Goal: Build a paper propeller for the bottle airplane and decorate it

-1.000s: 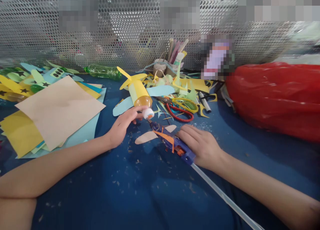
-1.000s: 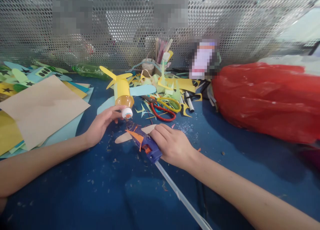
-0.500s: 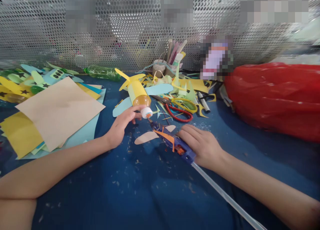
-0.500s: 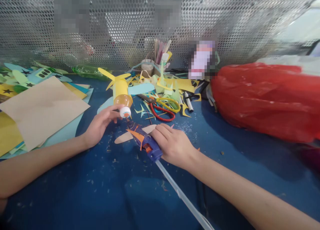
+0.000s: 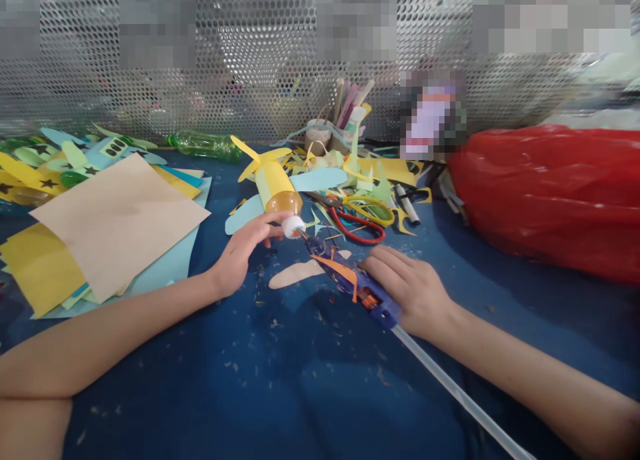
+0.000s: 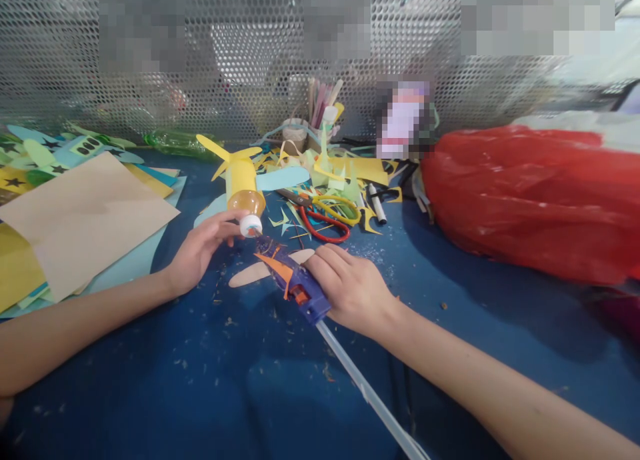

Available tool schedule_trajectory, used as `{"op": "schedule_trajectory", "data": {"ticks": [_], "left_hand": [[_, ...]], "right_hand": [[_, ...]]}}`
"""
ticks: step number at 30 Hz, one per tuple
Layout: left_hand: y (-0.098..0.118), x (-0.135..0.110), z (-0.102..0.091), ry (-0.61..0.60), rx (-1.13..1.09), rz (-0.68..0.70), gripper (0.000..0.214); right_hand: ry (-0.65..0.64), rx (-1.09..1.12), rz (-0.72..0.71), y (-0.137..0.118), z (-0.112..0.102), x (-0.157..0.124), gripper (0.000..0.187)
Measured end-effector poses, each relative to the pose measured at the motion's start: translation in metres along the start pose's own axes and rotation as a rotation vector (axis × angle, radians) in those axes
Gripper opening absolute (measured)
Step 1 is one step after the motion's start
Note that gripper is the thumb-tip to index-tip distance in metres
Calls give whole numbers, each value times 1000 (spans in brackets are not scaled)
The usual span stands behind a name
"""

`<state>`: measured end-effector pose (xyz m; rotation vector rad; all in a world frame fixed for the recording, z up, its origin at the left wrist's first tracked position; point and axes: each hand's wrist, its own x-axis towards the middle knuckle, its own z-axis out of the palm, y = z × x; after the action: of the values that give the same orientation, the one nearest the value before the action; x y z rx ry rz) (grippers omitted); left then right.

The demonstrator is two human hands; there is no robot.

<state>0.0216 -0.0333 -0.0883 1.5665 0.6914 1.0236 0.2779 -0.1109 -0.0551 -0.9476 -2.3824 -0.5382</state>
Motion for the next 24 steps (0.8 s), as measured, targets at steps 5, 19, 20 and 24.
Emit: {"op": "schedule_trajectory", "data": {"ticks": [5,19,20,24], "left_hand": [[3,-1,0,-27,27,-25,40],[2,0,0,-1,-1,25,40],[2,0,0,6,-7,29,40],[3,0,1,38,-26,19,40]], "right_hand": [[-15,29,13,-1,2,-3,23],[17,25,53,4,8,-14,28],[12,27,55,4,8,-14,28],[6,84,64,3,8,-12,26]]}}
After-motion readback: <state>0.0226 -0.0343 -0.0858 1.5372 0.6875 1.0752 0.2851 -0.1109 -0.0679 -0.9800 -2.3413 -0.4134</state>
